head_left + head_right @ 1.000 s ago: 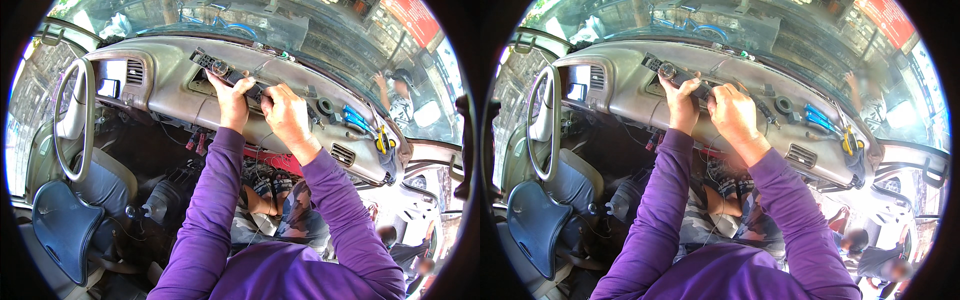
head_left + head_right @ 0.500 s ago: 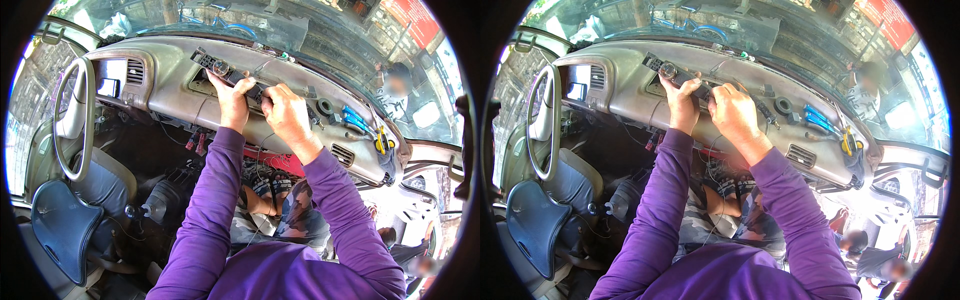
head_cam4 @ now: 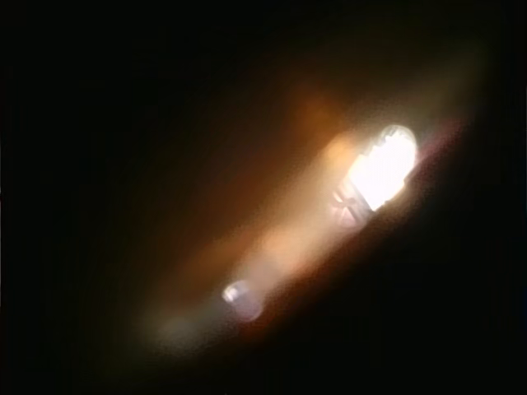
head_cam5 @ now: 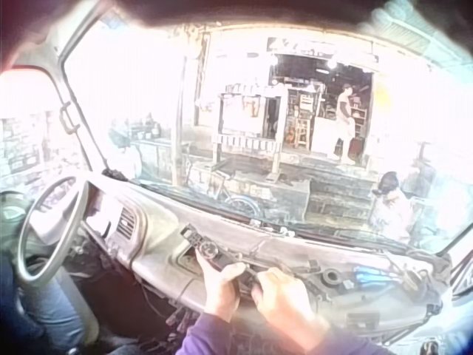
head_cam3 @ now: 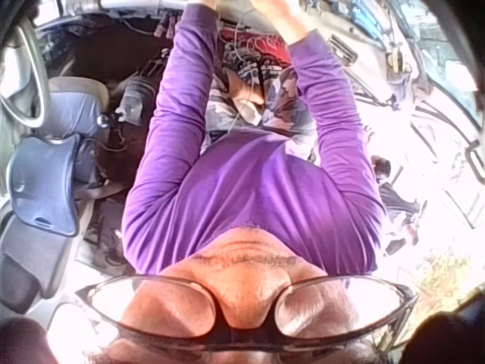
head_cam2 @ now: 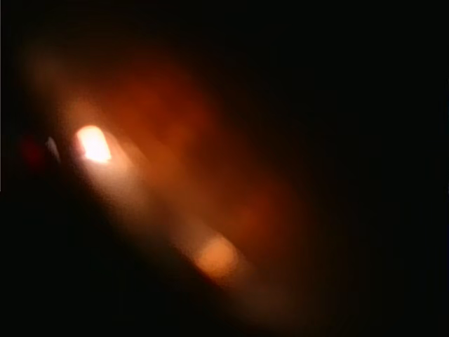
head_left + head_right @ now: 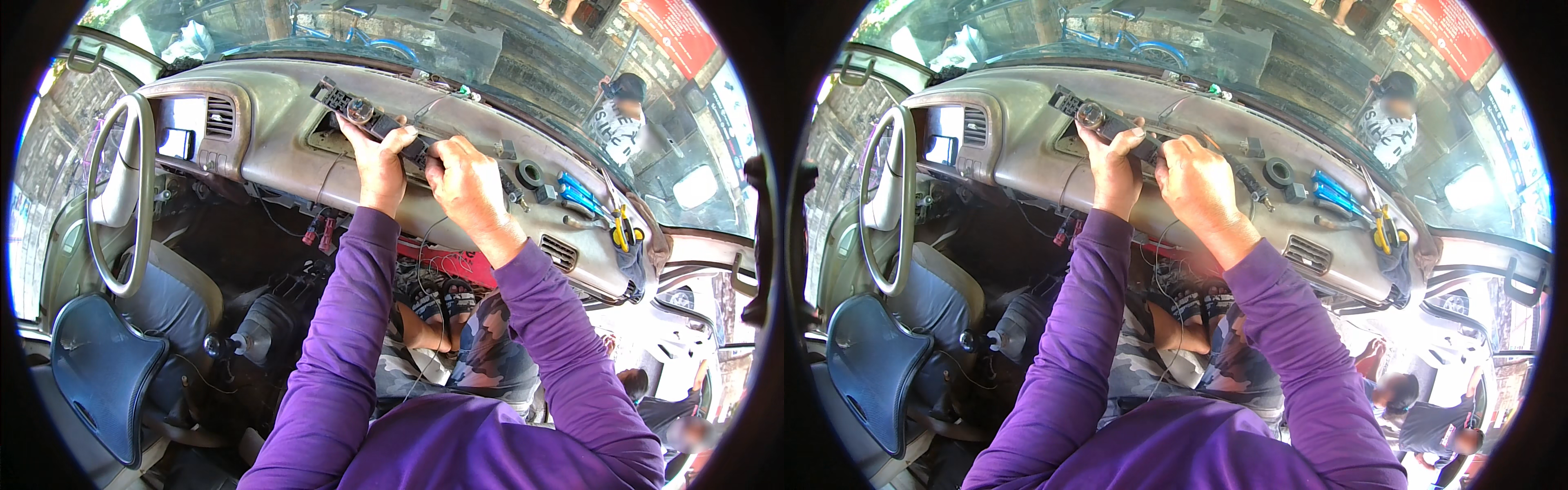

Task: The person works on the car dashboard, using a soldering iron to heat and manipulate wires and connectors. They repeatedly adjust and reposition the dashboard unit while handling exposed wiring.

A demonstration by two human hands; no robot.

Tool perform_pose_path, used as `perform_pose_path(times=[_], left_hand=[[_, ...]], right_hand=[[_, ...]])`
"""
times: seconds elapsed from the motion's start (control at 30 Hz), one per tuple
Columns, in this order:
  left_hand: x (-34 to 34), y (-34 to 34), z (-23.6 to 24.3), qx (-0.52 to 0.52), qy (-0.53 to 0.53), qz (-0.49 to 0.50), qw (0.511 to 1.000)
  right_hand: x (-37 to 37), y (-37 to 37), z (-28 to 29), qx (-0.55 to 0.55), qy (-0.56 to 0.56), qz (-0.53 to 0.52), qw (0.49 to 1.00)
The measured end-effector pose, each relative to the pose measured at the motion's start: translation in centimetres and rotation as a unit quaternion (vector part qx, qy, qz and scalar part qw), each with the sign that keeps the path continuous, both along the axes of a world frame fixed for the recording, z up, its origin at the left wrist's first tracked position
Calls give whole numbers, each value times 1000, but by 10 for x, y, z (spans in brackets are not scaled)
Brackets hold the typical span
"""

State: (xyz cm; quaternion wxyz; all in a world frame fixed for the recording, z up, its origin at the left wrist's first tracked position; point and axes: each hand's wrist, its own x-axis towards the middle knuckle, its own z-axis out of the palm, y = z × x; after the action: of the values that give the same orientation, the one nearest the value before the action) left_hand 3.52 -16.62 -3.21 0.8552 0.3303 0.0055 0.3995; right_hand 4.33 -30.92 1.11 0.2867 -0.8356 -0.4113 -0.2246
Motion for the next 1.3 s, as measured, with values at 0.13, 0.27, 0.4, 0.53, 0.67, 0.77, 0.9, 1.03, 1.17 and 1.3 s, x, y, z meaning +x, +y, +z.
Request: perform_pose_path(times=[0.13,0.27,0.4,0.53,0.67,0.77,0.9,1.03,1.17,1.3], left_hand=[[0,-1,0,2,4,-4,1000],[-1,0,0,1,-4,-3,1000],[0,0,-1,3,-10,-1,1000],[1,0,-1,4,-3,-9,1000],[1,0,0,5,-10,-2,1000],[0,0,-1,5,-7,-3,1000],[0,0,0,6,-4,-2,1000],[-3,1,1,-4,4,2,1000],[-3,-1,2,-1,17,-2,1000],[2,-3,-2,-2,23,0,1000]], right_hand=[[1,-1,1,0,-12,1,1000],[1,0,-1,-2,-15,2,1000],[1,-2,0,29,-8,24,999],[-7,-8,11,74,34,0,997],[-6,-8,10,47,41,-4,998],[-3,-5,4,34,33,-6,999],[0,-4,3,5,20,-6,1000],[1,-1,5,-14,26,8,1000],[2,0,6,-22,28,-4,999],[1,-1,8,-10,-6,-11,1000]])
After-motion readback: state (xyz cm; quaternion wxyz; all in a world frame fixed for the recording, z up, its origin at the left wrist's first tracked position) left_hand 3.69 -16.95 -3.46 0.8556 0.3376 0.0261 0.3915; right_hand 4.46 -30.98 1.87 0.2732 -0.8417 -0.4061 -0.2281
